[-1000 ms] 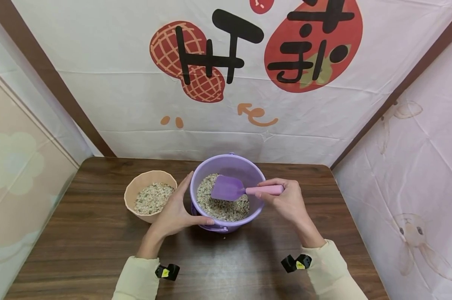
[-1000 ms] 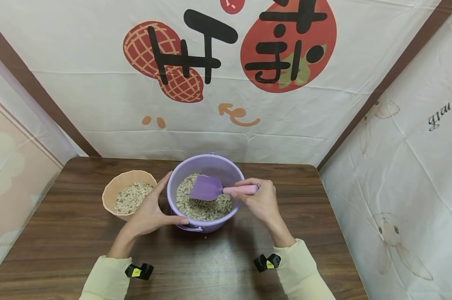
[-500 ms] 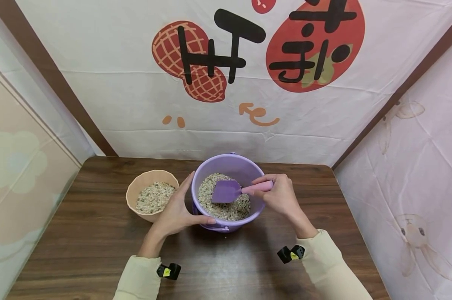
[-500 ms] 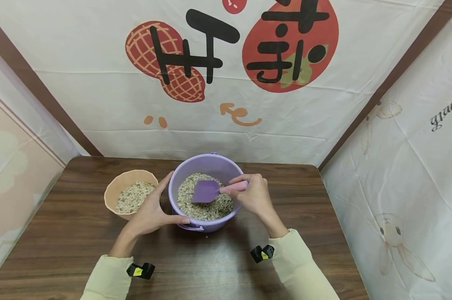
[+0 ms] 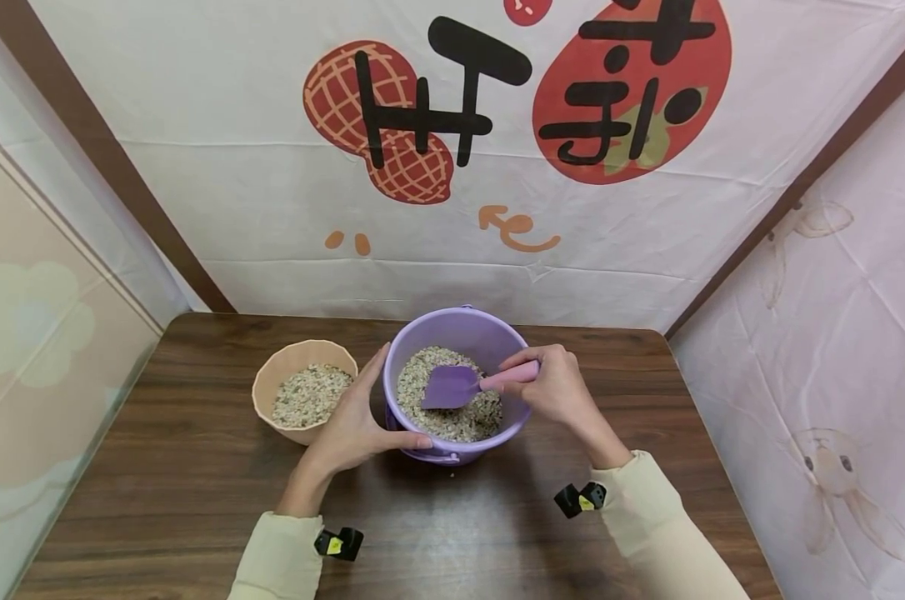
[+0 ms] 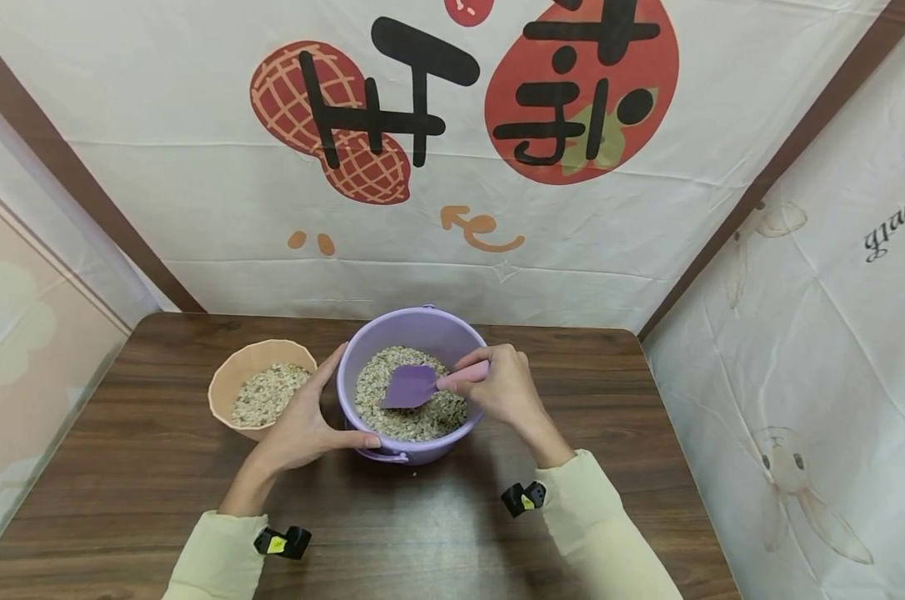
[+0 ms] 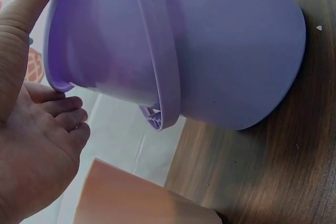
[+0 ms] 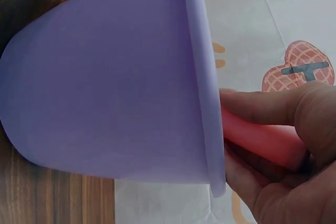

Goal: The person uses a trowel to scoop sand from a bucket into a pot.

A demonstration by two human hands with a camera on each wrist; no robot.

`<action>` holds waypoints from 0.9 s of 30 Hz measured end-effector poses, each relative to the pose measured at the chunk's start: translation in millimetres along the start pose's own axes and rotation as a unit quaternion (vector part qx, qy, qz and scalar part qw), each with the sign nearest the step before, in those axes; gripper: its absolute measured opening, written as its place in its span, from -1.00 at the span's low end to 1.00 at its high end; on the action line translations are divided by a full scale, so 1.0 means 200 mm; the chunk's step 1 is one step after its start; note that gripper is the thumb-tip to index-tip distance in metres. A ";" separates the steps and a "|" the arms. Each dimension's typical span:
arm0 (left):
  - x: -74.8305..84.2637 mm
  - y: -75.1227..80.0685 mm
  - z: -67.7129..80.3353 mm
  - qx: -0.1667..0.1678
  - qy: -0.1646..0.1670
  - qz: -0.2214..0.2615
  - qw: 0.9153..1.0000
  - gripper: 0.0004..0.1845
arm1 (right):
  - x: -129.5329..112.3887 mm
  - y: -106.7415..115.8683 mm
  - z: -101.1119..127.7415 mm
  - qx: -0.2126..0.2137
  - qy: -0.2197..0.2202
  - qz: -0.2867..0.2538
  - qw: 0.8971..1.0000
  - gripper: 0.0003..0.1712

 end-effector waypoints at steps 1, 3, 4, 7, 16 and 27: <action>0.00 0.00 0.00 0.000 0.001 0.000 1.000 0.52 | 0.00 0.01 0.00 0.002 0.003 0.010 1.000 -0.77; 0.00 0.00 0.00 0.000 -0.001 -0.001 1.000 0.51 | -0.01 0.01 -0.01 0.003 0.009 0.031 0.999 -0.77; 0.00 0.00 0.00 0.000 -0.001 -0.002 1.000 0.51 | -0.01 0.01 -0.02 0.003 0.015 0.043 0.999 -0.78; 0.00 0.00 0.00 0.001 -0.002 -0.003 1.000 0.50 | -0.03 0.02 -0.03 0.006 0.039 0.086 0.996 -0.79; 0.00 0.00 0.00 0.002 -0.006 -0.002 1.000 0.49 | -0.08 0.00 -0.03 -0.002 0.125 0.170 0.977 -0.83; 0.00 0.00 0.00 0.000 0.000 -0.003 1.000 0.51 | -0.09 -0.03 -0.02 -0.010 0.175 0.245 0.953 -0.83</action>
Point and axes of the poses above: each hand's wrist, its own z-axis away from the middle knuckle, its own y-axis out of the back of the hand, x = y × z, the point moved 7 cm from there along -z, towards the middle knuckle, and after that the axes turned 2 degrees about -z, right-handed, at the moved point
